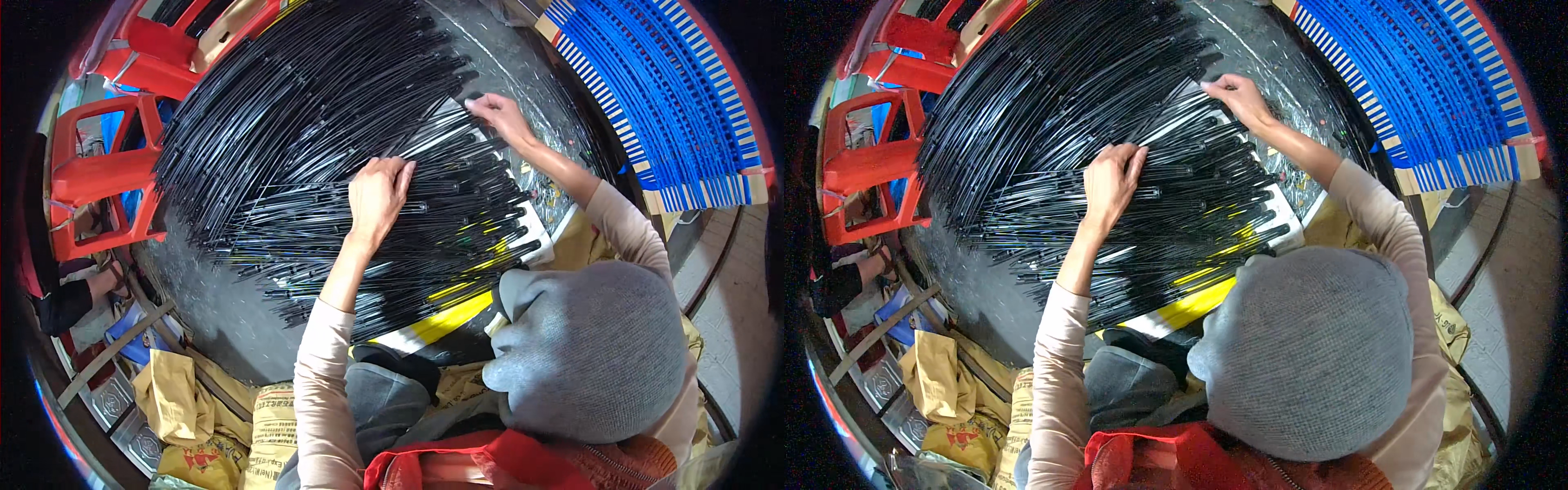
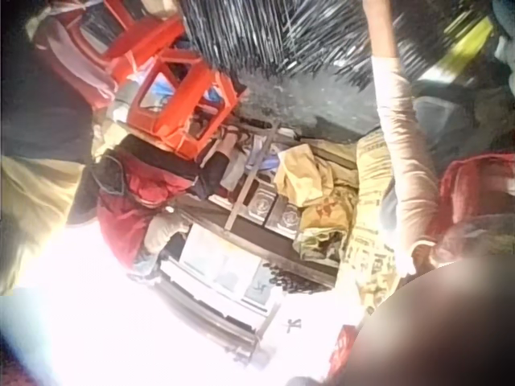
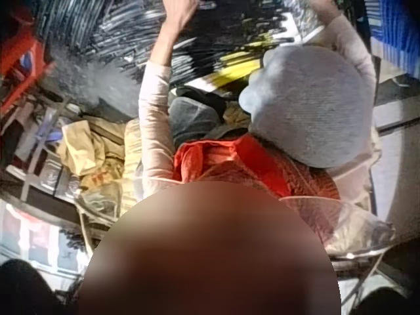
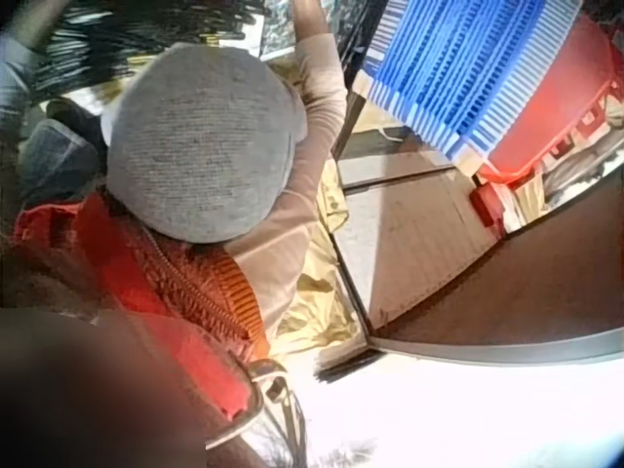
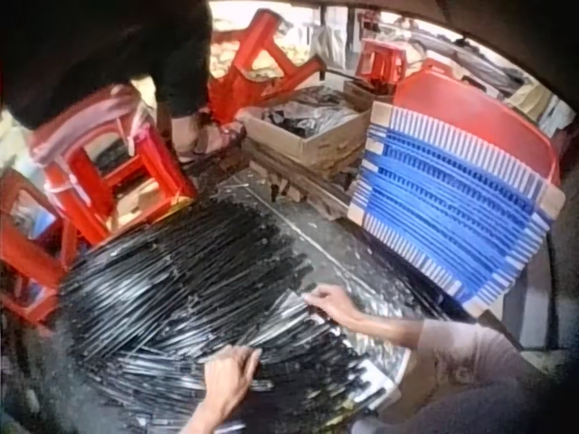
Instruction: Arranging and sorting long black flexible rods onto a circular assembly table.
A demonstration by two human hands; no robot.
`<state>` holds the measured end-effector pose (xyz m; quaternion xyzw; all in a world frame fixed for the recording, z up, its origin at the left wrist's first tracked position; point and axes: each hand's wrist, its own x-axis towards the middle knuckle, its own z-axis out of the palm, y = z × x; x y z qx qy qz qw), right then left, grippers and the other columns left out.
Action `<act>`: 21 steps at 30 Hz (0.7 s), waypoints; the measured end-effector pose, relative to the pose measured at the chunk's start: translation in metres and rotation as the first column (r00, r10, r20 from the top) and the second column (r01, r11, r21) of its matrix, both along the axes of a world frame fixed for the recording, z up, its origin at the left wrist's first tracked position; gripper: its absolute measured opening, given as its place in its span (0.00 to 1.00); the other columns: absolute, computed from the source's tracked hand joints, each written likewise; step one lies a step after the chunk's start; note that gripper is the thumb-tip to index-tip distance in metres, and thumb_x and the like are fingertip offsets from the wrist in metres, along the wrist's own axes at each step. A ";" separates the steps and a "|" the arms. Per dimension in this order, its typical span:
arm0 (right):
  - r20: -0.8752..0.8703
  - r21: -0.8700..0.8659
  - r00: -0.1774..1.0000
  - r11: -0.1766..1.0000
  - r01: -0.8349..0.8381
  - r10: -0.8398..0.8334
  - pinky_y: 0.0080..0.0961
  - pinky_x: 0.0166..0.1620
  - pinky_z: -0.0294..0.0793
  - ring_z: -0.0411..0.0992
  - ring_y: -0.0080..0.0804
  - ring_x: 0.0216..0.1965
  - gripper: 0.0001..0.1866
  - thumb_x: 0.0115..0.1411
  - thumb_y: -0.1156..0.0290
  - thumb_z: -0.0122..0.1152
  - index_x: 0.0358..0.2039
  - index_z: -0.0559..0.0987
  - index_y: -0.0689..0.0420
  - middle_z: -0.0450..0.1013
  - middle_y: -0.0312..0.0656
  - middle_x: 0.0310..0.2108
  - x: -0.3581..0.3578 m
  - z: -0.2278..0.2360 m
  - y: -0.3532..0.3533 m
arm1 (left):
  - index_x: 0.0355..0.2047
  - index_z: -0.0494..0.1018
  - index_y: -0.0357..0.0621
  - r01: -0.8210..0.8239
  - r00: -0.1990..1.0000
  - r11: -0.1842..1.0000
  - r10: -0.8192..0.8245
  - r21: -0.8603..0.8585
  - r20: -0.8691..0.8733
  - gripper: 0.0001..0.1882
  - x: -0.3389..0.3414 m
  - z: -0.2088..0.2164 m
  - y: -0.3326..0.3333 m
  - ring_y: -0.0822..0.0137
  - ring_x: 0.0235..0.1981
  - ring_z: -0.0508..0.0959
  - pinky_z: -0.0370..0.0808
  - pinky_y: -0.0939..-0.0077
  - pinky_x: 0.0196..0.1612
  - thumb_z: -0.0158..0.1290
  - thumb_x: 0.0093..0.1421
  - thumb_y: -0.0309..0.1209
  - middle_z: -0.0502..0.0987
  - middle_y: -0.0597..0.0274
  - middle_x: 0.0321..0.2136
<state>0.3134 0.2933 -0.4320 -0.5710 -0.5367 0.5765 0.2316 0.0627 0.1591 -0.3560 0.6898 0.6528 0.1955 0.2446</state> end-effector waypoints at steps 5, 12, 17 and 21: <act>0.060 0.078 0.998 0.997 -0.002 -0.003 0.23 0.41 0.68 0.70 0.23 0.35 0.16 0.50 0.64 0.72 0.24 0.73 0.58 0.75 0.38 0.33 0.008 -0.005 -0.010 | 0.23 0.77 0.40 0.036 0.996 0.985 -0.022 0.166 -0.088 0.11 0.005 -0.007 0.005 0.57 0.46 0.71 0.70 0.65 0.44 0.59 0.57 0.33 0.76 0.61 0.39; -0.092 0.119 0.996 0.992 0.029 -0.018 0.25 0.49 0.68 0.71 0.28 0.44 0.15 0.49 0.71 0.70 0.37 0.77 0.59 0.75 0.38 0.38 0.005 -0.007 -0.020 | 0.24 0.80 0.44 0.175 0.981 0.934 -0.138 0.311 -0.137 0.07 -0.004 -0.016 0.025 0.45 0.63 0.59 0.57 0.50 0.63 0.62 0.51 0.34 0.65 0.50 0.60; 0.083 0.009 0.993 0.997 -0.080 0.079 0.24 0.47 0.69 0.73 0.28 0.41 0.17 0.56 0.66 0.63 0.45 0.78 0.58 0.76 0.39 0.38 0.003 0.005 -0.010 | 0.23 0.79 0.43 0.166 0.985 0.949 -0.147 0.266 -0.090 0.08 -0.005 -0.019 0.029 0.46 0.62 0.59 0.55 0.50 0.64 0.62 0.51 0.33 0.65 0.50 0.59; 0.346 0.123 0.889 0.925 -0.358 0.298 0.27 0.40 0.71 0.71 0.27 0.32 0.25 0.57 0.62 0.63 0.55 0.74 0.54 0.73 0.36 0.27 -0.011 0.006 0.009 | 0.23 0.79 0.41 0.209 0.976 0.944 -0.183 0.256 -0.120 0.08 -0.002 -0.020 0.027 0.47 0.62 0.60 0.55 0.50 0.64 0.61 0.51 0.33 0.67 0.51 0.58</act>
